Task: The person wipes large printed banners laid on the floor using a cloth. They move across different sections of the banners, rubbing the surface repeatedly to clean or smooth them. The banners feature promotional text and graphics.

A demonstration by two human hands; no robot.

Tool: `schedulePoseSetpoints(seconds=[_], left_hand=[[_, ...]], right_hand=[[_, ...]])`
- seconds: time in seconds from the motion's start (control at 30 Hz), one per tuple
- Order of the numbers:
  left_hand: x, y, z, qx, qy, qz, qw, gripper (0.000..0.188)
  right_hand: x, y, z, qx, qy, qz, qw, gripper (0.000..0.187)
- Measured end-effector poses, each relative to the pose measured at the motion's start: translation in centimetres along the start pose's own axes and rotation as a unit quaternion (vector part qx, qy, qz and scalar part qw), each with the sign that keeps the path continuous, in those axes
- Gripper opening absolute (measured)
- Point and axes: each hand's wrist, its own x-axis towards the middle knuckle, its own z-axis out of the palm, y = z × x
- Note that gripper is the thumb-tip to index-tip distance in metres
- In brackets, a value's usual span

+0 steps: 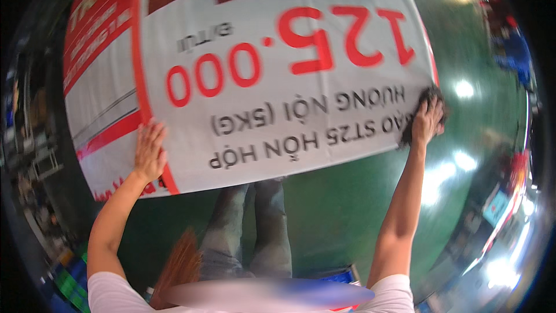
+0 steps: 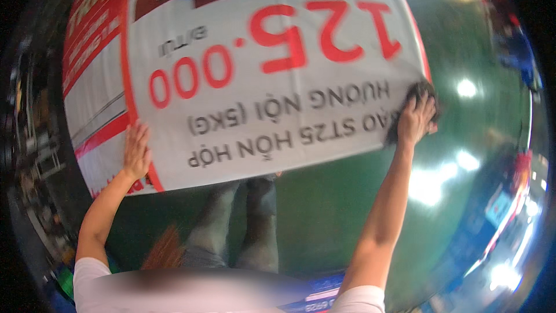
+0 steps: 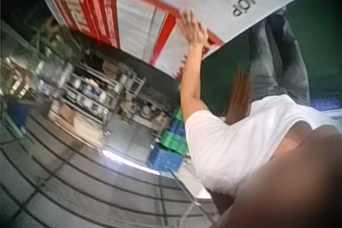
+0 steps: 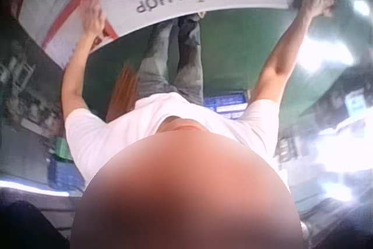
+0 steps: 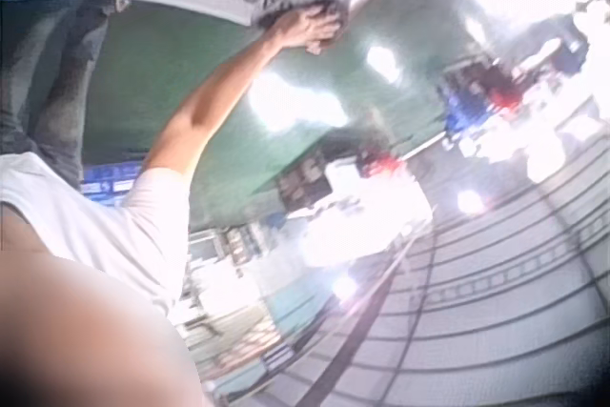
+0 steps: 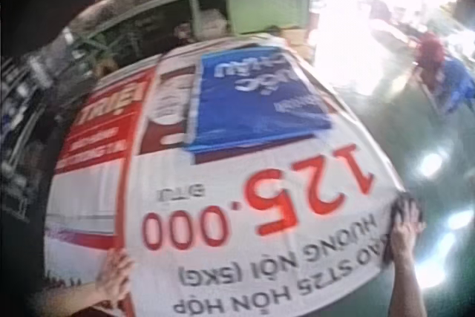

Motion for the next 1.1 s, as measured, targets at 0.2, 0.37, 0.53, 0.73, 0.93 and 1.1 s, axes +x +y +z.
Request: schedulePoseSetpoints(seconds=[0.2, 0.37, 0.53, 0.73, 0.93, 1.1], left_hand=[[0.5, 0.6, -0.6, -0.033, -0.024, -0.03, 0.999, 0.065], [0.4, 0.4, -0.5, -0.079, -0.028, -0.046, 0.995, 0.063], [0.2, 0.0, -0.2, -0.104, -0.001, -0.045, 0.994, 0.062], [0.2, 0.0, -0.2, -0.069, -0.022, -0.049, 0.996, 0.058], [0.2, -0.1, 0.2, -0.085, -0.031, -0.037, 0.995, 0.059], [0.2, -0.2, -0.2, -0.068, -0.028, -0.042, 0.996, 0.061]], right_hand=[[-20.5, -25.4, -3.3, 0.05, -0.195, -0.557, 0.806, 0.063], [-19.2, -42.2, 0.4, 0.2, -0.248, -0.621, 0.716, 0.061], [-2.3, -67.4, 10.6, 0.263, -0.049, -0.597, 0.756, 0.044], [-11.2, -67.7, 6.7, 0.046, -0.03, -0.739, 0.672, 0.057], [-20.5, -54.2, 1.0, 0.16, -0.335, -0.818, 0.439, 0.055], [-4.2, -70.9, 9.5, 0.195, -0.045, -0.761, 0.618, 0.046]])
